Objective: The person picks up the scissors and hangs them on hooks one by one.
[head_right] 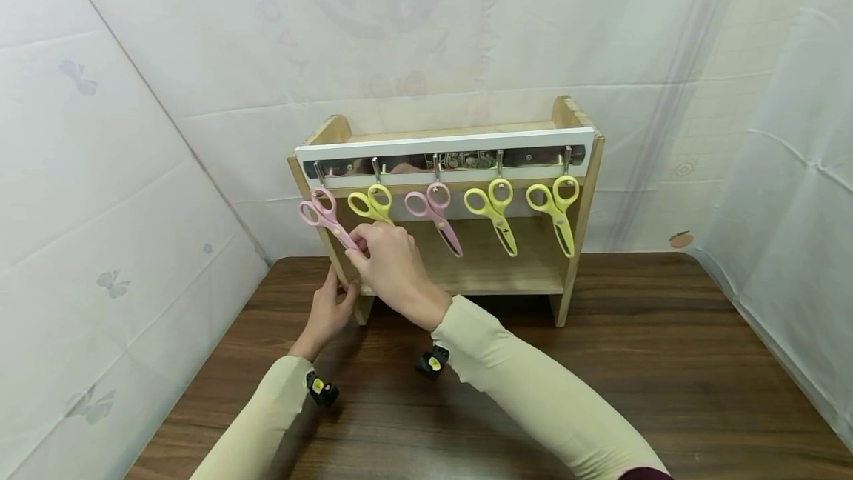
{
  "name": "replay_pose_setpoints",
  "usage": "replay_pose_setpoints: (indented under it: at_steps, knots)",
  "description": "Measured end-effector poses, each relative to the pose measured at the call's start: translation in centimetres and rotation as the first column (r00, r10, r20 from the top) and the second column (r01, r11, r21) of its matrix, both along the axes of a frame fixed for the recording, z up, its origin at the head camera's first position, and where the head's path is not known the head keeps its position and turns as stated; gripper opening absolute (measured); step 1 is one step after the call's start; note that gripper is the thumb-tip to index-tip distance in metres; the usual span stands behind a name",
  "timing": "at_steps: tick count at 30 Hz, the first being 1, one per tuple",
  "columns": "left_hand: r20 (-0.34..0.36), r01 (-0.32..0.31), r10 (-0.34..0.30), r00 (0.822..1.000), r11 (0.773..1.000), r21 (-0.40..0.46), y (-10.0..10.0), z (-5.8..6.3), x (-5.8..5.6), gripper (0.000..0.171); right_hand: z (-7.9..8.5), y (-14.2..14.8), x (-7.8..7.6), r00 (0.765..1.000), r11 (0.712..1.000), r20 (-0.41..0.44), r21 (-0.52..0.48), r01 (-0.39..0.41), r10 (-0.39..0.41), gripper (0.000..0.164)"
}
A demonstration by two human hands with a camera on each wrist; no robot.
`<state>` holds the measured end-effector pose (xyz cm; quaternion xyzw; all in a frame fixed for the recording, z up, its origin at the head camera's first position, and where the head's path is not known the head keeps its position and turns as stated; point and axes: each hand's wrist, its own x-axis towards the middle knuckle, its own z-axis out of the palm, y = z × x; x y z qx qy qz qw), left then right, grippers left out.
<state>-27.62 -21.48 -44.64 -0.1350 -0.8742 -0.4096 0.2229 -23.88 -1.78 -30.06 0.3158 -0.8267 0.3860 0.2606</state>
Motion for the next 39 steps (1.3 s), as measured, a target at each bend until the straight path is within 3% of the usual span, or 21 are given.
replay_pose_setpoints:
  at_steps: [17,22,39]
  knots:
    - [0.017,0.009,-0.009,1.000,1.000,0.014,0.1,0.1,0.2,0.048,-1.7,-0.7,0.4,0.990,0.990,-0.026,0.013,0.139,-0.138,0.006]
    - [0.036,0.012,-0.013,0.999,1.000,0.019,0.0,0.2,0.2,0.049,-2.1,-1.3,0.0,0.989,0.990,-0.013,0.000,0.144,-0.144,0.005]
    - [-0.001,0.022,-0.021,1.000,1.000,0.015,0.0,0.1,0.1,0.046,-2.7,-1.9,-0.7,0.987,0.987,0.010,-0.017,0.159,-0.159,0.006]
